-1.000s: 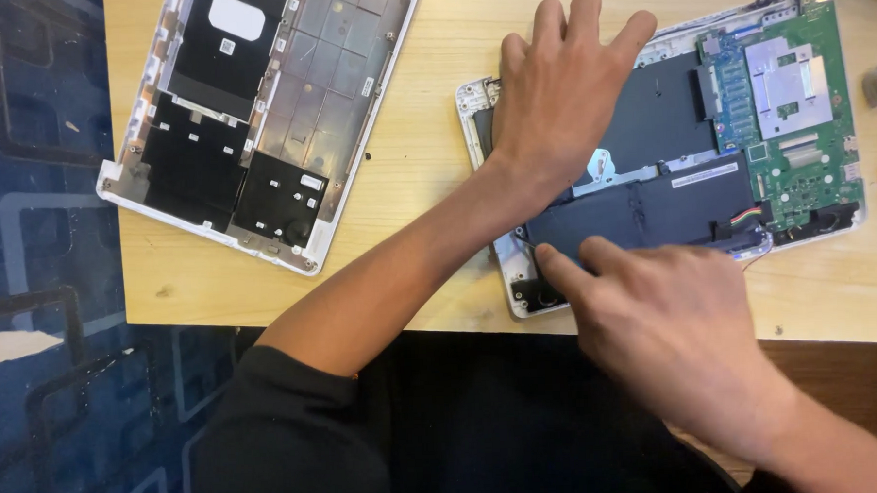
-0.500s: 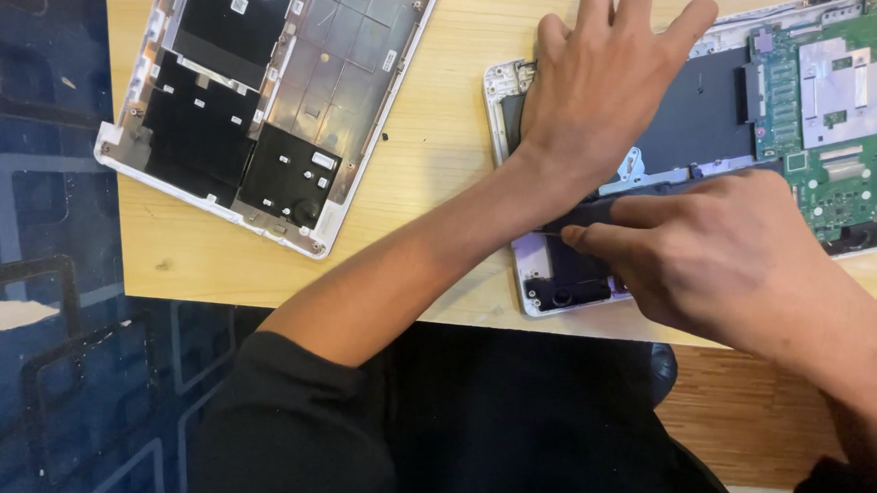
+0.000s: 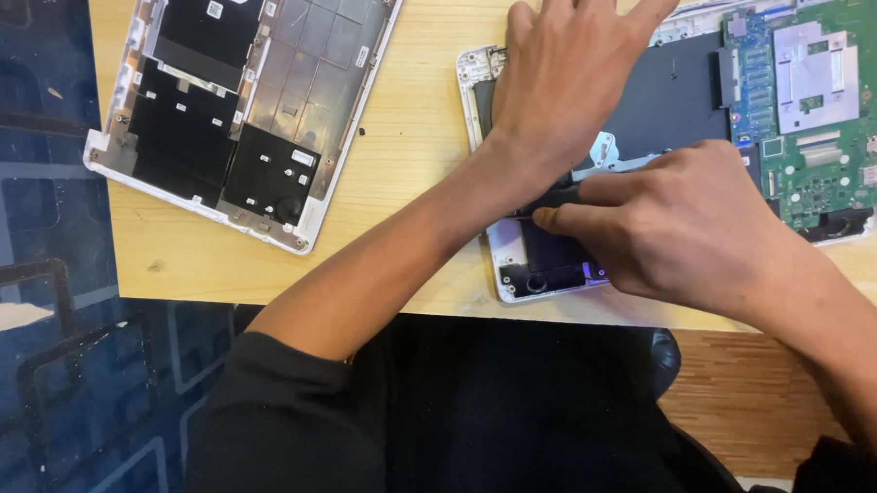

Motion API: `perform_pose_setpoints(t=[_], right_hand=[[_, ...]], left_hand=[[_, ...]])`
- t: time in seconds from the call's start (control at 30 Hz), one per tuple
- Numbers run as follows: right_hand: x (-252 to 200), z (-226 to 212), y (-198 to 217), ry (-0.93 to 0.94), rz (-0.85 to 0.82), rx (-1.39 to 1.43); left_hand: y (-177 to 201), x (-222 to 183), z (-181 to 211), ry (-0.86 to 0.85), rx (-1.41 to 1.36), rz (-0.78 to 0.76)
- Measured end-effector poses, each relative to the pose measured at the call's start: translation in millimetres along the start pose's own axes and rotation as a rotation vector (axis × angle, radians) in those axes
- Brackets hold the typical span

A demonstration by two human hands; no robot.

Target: Cleaning internal components of a laptop with a brush and placing the bottom cover back on.

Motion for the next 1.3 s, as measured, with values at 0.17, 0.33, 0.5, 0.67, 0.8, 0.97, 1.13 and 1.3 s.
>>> perform_pose_setpoints(t=[0.17,0.33,0.5,0.67,0.8,0.97,1.13,1.3], right_hand=[[4.8,-0.4,1.7,0.036,0.075,0.046],[8.8,-12.5,13.7,0.093,0.142,-0.015],[-8.2,-25.6,8.6,0.066,0.11,-0.015],[-13.5,-43.6,16.3,-0.18,0.038,0.043],[-5.7,-63.2,9.1,-0.296,0.024,-0.159],[-9.2,-60.3,16.3,-0.277,-0.01,-0.162],[-3.0,-48.4,12.0,-0.287,-0.056,-0.171],[-13.4,-66.3,12.7,-0.301,-0.051,-0.179]], left_hand=[[-11.0,1.1,-1.6,0.011,-0.003,-0.085],[-6.5,3.4,-0.8,-0.011,-0.019,-0.117],[-3.4,4.1,-0.6,-0.042,-0.037,-0.052],[-0.3,1.9,-1.1,-0.061,-0.028,0.012],[5.0,3.6,-2.7,-0.034,-0.055,0.087],[12.4,1.3,-4.6,-0.009,-0.05,0.161],[14.2,0.9,-4.5,-0.001,-0.071,0.189],[18.1,1.5,-6.8,0.016,-0.079,0.21]])
Point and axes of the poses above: each hand's wrist, its own x-axis towards the middle knuckle, its own y-axis out of the back of the hand, z = x × y, the point moved 9 cm from there along x, towards the middle knuckle, and after that the axes turned 12 degrees about y, right-handed, at the moved point
